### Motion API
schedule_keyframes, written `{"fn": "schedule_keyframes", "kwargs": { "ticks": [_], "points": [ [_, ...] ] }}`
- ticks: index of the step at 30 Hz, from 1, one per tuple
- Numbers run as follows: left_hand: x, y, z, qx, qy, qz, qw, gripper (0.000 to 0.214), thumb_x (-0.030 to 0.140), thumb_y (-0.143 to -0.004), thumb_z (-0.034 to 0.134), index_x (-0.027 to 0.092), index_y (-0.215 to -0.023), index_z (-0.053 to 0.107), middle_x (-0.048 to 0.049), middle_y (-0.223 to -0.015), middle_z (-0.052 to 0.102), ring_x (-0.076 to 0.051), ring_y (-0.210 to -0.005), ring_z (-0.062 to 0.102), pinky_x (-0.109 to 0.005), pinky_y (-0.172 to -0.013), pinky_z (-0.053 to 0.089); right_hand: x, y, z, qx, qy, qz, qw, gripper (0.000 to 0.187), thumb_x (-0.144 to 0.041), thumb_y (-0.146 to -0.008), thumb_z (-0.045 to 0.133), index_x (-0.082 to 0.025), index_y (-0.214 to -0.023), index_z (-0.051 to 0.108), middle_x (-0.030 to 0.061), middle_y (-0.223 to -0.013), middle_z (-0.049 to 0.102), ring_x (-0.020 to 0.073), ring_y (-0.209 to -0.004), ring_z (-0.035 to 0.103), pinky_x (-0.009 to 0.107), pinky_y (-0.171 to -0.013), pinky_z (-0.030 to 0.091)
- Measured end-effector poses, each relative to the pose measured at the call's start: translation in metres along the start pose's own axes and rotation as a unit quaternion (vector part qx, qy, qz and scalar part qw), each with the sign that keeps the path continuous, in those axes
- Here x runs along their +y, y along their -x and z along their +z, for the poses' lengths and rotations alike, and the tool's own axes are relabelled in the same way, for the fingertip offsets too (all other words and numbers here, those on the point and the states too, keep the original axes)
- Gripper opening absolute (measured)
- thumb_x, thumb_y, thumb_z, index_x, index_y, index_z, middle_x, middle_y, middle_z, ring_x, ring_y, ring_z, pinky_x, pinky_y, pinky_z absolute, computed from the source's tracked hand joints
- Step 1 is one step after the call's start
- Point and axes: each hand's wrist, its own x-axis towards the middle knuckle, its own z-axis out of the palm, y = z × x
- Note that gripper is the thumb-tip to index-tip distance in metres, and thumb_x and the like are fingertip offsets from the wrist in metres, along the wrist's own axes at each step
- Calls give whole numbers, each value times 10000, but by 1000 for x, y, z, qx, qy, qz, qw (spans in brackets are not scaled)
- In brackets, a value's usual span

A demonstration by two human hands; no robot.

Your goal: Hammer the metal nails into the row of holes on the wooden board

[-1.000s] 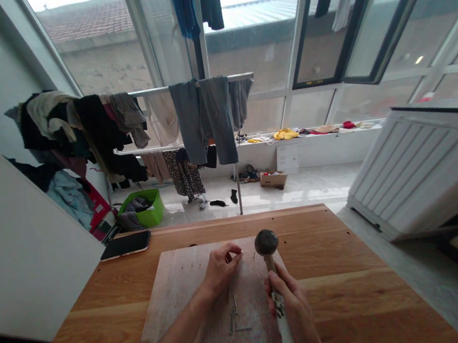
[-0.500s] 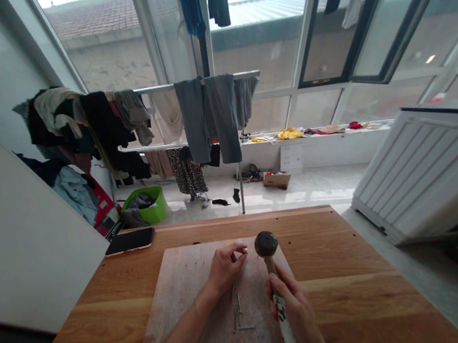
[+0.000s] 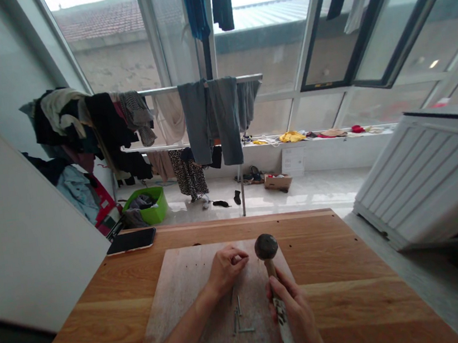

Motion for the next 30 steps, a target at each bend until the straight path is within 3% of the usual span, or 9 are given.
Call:
{"fn": "schedule_keyframes", "kwargs": {
  "ticks": [12,14,20,26,30],
  "points": [
    [1,1,2,0,-19,7,1000,142,166,-809,681,192,-869,807,-30,-835,686,-130,-708,637,-226,-695,488,11,-4,1,-49,67,-18,996,639,-654,-730,733,-215,-1190,669,-59,-614,574,90,-371,488,207,-351,376],
    [1,1,2,0,-22,9,1000,147,157,-804,675,195,-860,805,-27,-829,681,-128,-705,630,-226,-692,484,9,-3,1,-66,80,-19,994,611,-666,-762,700,-218,-1177,670,-58,-628,575,89,-385,488,208,-368,378],
    [5,2,-1,-4,-35,8,999,161,130,-788,653,198,-830,793,-24,-833,671,-130,-718,625,-224,-690,478,4,-2,1,-99,162,-23,982,529,-707,-806,609,-195,-904,701,-54,-567,544,112,-418,512,224,-411,396],
    [4,1,0,12,-24,-1,1000,132,125,-770,665,180,-821,774,-25,-850,672,-131,-709,631,-234,-690,487,1,1,4,-83,146,-34,985,519,-698,-778,651,-203,-926,696,-43,-587,594,126,-426,535,233,-416,410],
    [-1,1,3,14,-18,-1,1000,122,138,-780,665,180,-812,774,-23,-840,672,-130,-699,627,-234,-691,494,4,2,5,-82,117,-7,990,552,-715,-790,635,-206,-999,675,-43,-521,590,131,-397,523,228,-389,413]
  ]
}}
